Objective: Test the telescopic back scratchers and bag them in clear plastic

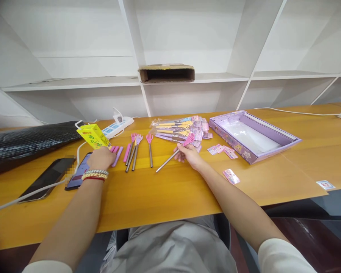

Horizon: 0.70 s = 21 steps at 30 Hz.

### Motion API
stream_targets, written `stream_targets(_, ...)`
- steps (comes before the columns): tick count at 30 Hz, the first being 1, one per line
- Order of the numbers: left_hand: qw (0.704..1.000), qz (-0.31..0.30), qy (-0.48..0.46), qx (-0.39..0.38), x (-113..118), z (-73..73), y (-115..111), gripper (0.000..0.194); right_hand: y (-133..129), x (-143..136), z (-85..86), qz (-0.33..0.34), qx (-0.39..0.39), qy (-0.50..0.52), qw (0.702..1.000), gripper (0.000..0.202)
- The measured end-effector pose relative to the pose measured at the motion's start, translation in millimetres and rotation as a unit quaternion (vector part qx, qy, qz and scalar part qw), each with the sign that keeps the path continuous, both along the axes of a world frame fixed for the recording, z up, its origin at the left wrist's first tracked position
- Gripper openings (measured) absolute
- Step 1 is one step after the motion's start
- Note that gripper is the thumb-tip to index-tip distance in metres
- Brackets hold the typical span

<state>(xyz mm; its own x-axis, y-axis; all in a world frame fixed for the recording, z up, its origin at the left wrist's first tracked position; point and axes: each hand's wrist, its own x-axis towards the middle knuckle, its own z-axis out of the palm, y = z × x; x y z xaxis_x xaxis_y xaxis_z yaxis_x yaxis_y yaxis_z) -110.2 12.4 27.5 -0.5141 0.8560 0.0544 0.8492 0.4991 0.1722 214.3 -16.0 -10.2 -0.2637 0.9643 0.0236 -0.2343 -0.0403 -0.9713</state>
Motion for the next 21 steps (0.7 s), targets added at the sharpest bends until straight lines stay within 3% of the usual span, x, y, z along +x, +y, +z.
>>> stream_targets(6,1.0,-0.01,0.002,-0.022,-6.6,-3.2,6.6,0.046,-0.8,-0.8,0.9,0.014,0.001,0.004,1.0,0.035)
stream_targets(9,0.994,-0.087,0.04,0.054,-0.7,0.2,3.3,0.042,-0.7,1.2,3.8,0.005,0.013,0.029,0.999,0.033)
stream_targets(12,0.948,-0.247,0.078,0.186,22.9,2.8,-6.4,0.033,0.6,9.1,11.1,-0.061,0.038,0.069,0.995,0.032)
stream_targets(15,0.888,-0.396,0.075,0.221,59.1,-0.7,-20.7,0.029,3.4,20.8,18.7,-0.141,0.042,0.106,0.983,0.034)
stream_targets(18,0.843,-0.479,0.076,0.232,89.5,-8.6,-33.4,0.025,6.3,29.2,21.2,-0.184,0.036,0.131,0.973,0.035)
stream_targets(21,0.82,-0.516,0.077,0.237,102.0,-14.6,-39.6,0.025,8.2,30.2,19.0,-0.191,0.039,0.146,0.97,0.035)
